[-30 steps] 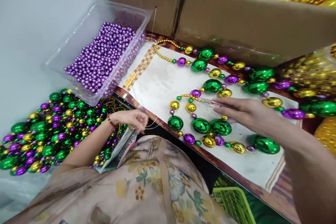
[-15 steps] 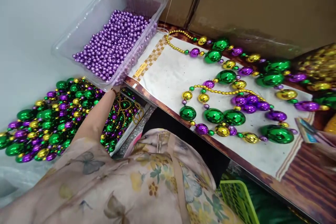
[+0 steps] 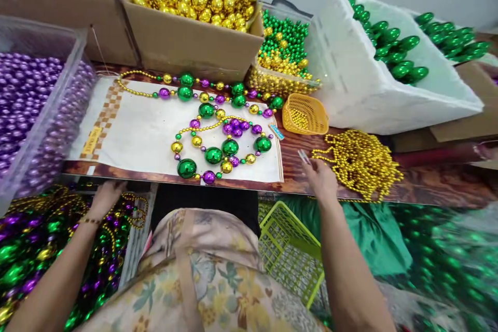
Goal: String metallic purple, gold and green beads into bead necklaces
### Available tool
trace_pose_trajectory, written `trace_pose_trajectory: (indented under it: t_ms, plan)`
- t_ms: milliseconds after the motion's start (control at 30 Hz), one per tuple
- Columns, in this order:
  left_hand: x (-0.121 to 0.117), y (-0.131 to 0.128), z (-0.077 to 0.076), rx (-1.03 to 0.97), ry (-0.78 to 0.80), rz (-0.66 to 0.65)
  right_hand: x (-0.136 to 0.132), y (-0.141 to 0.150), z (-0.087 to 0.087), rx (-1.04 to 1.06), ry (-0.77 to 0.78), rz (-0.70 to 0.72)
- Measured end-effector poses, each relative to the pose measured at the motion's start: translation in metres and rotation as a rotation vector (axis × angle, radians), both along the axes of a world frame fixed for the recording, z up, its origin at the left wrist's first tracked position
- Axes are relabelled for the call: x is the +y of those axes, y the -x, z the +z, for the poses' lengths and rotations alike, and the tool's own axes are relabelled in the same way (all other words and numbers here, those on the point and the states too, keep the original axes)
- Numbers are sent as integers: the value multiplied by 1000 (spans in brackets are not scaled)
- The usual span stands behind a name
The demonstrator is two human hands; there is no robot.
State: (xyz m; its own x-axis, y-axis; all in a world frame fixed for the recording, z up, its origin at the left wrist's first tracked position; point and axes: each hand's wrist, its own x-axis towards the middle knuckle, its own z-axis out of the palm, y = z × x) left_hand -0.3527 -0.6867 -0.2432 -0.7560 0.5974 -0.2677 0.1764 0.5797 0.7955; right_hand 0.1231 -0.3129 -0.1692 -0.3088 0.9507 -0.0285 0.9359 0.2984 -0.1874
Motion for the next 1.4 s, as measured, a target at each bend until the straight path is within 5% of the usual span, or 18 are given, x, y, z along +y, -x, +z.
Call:
trace_pose_trajectory:
  t_ms: [133,200,267,367,500,733,833,1033,1200,1400]
  plan:
    - [0,-66,18,31,154,-199,2,0,-26,-102,4,-143]
    - [13,-91,39,157,50,-124,5,8,-27,-130,-7,-126]
    - [35,-103,59,301,-85,-19,12,21,-24,-133,-48,-68]
    - [71,-99,77,469,-147,-42,34,49,-22,-36,-106,126]
    - [106,-85,79,456,107,-117,67,85,-33,86,-146,306]
    - [133,-91,65,433,266,-138,85,102,-45,16,-89,204]
    - [131,-92,58,389,107,-82,77,98,-40,59,-81,162]
    - [123,-105,55,188,-464,-9,42,104,-11,314,-51,164]
    - [129,-112,65,-109,-809,-26,-10,172,33,788,188,512]
    - [131,-102,85,-313,-958,-68,-58,253,65,957,497,807]
